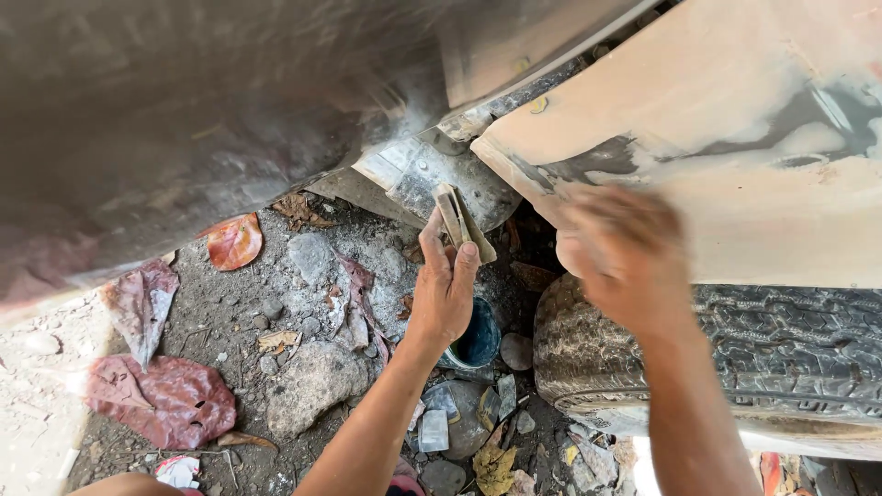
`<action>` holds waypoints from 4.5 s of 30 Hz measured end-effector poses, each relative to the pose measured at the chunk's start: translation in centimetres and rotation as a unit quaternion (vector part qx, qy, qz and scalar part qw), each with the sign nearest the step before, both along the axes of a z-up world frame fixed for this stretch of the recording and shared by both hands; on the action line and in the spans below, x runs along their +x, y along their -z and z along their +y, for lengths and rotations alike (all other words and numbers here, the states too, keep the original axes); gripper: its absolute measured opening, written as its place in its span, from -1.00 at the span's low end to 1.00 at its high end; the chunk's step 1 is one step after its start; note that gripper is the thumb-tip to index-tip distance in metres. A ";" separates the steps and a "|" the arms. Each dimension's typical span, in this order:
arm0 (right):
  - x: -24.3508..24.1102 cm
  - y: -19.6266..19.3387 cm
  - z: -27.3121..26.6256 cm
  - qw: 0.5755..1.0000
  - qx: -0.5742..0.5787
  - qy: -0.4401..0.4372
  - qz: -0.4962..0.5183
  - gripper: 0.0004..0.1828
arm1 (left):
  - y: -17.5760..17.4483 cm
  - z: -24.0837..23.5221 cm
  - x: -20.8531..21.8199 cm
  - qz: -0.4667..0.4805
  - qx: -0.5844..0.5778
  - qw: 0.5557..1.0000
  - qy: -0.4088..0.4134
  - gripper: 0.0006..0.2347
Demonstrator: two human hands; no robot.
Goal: The person sands a section of a car's body panel using a sanding block. They work on the lower edge and corner of the panel, smoothing the surface with repetitive back-and-forth motions.
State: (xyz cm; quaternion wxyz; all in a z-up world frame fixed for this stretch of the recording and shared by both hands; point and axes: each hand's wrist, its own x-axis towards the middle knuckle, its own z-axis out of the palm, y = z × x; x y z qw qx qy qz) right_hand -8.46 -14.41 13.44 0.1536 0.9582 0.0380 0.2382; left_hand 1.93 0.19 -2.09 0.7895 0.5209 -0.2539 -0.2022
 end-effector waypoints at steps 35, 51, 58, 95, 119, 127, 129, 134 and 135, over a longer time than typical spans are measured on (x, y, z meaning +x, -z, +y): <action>-5.0 1.1 -6.4 0.887 -0.237 -0.020 -0.397 -0.70 | -2.8 -12.4 -2.5 -0.028 0.013 0.995 -0.094 -0.53; -5.3 1.1 -6.3 0.887 -0.233 -0.034 -0.396 -0.65 | -1.5 -14.3 -3.7 -0.149 0.023 0.975 -0.163 -0.50; -5.1 1.7 -7.7 0.870 -0.239 -0.082 -0.422 -0.66 | -2.8 -11.9 -1.2 -0.142 0.032 0.963 -0.227 -0.47; -6.5 2.2 -9.0 0.887 -0.262 -0.072 -0.374 -0.72 | -1.9 -13.4 -0.8 -0.212 -0.006 0.943 -0.257 -0.59; -6.4 2.1 -9.2 0.883 -0.273 -0.069 -0.374 -0.64 | -2.4 -12.7 -1.0 -0.218 0.014 0.949 -0.225 -0.61; -6.2 2.3 -8.5 0.884 -0.244 -0.101 -0.385 -0.66 | -3.2 -11.9 0.7 -0.162 -0.002 0.954 -0.252 -0.60; -5.9 2.5 -8.9 0.882 -0.233 -0.095 -0.398 -0.65 | -1.9 -12.7 -0.6 -0.244 -0.009 0.940 -0.237 -0.62; -5.9 2.4 -8.3 0.891 -0.239 -0.080 -0.378 -0.63 | -3.2 -12.0 1.1 -0.208 0.014 0.952 -0.223 -0.62; -5.9 2.4 -8.1 0.891 -0.226 -0.081 -0.385 -0.60 | -3.9 -11.7 1.5 -0.184 0.014 0.946 -0.267 -0.57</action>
